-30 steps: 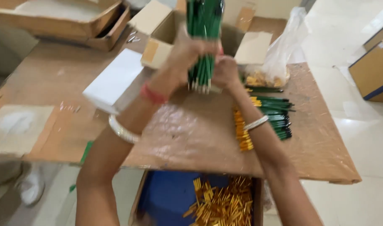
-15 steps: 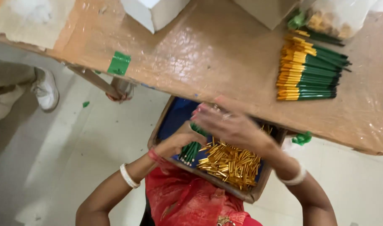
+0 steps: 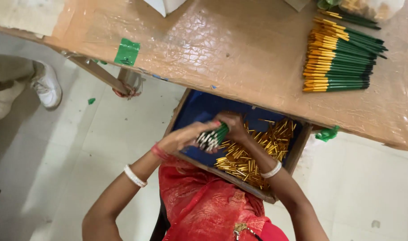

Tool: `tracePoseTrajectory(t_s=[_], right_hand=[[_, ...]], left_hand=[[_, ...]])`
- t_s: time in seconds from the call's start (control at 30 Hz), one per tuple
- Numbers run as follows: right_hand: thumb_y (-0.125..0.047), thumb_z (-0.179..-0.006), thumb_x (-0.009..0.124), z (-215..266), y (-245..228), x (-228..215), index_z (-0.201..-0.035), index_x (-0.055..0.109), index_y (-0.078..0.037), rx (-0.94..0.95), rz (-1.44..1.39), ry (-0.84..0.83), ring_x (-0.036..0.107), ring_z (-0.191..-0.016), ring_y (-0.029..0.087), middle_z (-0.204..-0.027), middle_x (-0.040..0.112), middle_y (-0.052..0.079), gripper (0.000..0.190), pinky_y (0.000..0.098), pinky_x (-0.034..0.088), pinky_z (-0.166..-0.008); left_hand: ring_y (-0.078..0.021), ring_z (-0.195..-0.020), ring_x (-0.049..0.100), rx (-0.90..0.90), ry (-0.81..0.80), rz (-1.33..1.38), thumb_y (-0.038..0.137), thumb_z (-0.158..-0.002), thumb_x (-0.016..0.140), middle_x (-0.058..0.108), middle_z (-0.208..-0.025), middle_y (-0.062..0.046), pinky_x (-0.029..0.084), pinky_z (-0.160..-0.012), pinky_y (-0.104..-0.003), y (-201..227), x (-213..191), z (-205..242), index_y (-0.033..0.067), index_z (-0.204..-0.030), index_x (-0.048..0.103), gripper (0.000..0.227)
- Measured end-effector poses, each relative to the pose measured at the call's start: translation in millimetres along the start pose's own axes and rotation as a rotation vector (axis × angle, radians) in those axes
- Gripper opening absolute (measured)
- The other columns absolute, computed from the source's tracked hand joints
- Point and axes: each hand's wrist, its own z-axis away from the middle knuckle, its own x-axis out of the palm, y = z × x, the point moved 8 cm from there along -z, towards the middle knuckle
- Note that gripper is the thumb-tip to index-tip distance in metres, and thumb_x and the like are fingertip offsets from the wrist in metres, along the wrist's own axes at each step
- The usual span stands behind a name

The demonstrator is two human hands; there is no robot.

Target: The person gathers green sticks and gold caps from a blue tray, then repeatedly inserts a gold cap onto the tip of each green stick. The person occasionally places completed sticks into a white box and continues the assembly cycle.

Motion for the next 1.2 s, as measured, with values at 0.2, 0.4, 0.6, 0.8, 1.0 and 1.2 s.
tracePoseTrajectory(t_s=[0.2, 0.4, 0.6, 0.8, 1.0, 1.2], right_hand=[[-0.014, -0.065, 0.086, 26.1, 51.6, 23.9, -0.100, 0.067, -0.007, 0.288, -0.279, 0.223, 0.067, -0.084, 0.024, -0.094, 0.068, 0.007, 0.041, 0.0376, 0.056, -0.076], [-0.019, -0.070, 0.086, 61.8, 90.9, 124.0, -0.117, 0.064, -0.011, 0.374, -0.610, 0.213, 0.064, -0.104, 0.017, -0.112, 0.067, 0.003, 0.052, 0.0351, 0.054, -0.092], [-0.021, -0.075, 0.088, 109.8, 142.5, 188.6, -0.125, 0.064, -0.012, 0.404, -0.518, 0.164, 0.065, -0.112, 0.015, -0.120, 0.069, 0.003, 0.056, 0.0352, 0.056, -0.098], [-0.024, -0.069, 0.091, 33.0, 1.8, 67.6, -0.134, 0.059, -0.008, 0.619, -0.582, -0.028, 0.063, -0.113, 0.018, -0.123, 0.069, 0.005, 0.073, 0.0353, 0.051, -0.101], [-0.023, -0.089, 0.075, 77.3, -7.2, 42.1, -0.141, 0.051, 0.002, 0.918, -1.238, 0.178, 0.059, -0.131, 0.022, -0.138, 0.062, 0.012, 0.062, 0.0329, 0.045, -0.115], [-0.022, -0.091, 0.072, 106.9, -10.9, 77.4, -0.147, 0.046, 0.003, 1.247, -1.345, 0.218, 0.060, -0.123, 0.024, -0.133, 0.063, 0.014, 0.066, 0.0358, 0.047, -0.105]], left_hand=[[-0.0279, -0.112, 0.070, 0.689, 0.281, -0.328, 0.025, -0.088, 0.067, 0.071, -0.124, -0.018, 0.056, -0.100, -0.037, 21.8, -43.6, 16.1, -0.0020, -0.139, 0.060, 0.058], [-0.0332, -0.117, 0.065, 1.017, 0.425, -0.839, 0.016, -0.065, 0.085, 0.070, -0.123, -0.018, 0.049, -0.105, -0.041, 48.9, 3.8, 11.7, 0.0042, -0.134, 0.060, 0.075], [-0.0277, -0.108, 0.072, 1.017, 0.506, -0.755, 0.013, -0.068, 0.087, 0.076, -0.112, -0.012, 0.057, -0.098, -0.038, -0.6, -47.1, -37.9, 0.0067, -0.111, 0.073, 0.046], [-0.0193, -0.084, 0.073, 0.834, 0.586, 0.077, 0.009, -0.082, 0.086, 0.075, -0.097, -0.011, 0.060, -0.077, -0.030, -51.3, -83.7, -59.3, -0.0034, -0.107, 0.071, 0.032], [-0.0219, -0.077, 0.075, 0.411, 0.533, 0.571, 0.004, -0.083, 0.081, 0.075, -0.091, -0.012, 0.062, -0.068, -0.033, -87.2, -73.6, -51.1, -0.0033, -0.107, 0.073, 0.027], [-0.0234, -0.081, 0.075, 0.087, 0.332, 0.604, 0.007, -0.084, 0.074, 0.077, -0.096, -0.012, 0.064, -0.069, -0.037, -159.9, -62.2, -89.4, -0.0022, -0.108, 0.074, 0.026]])
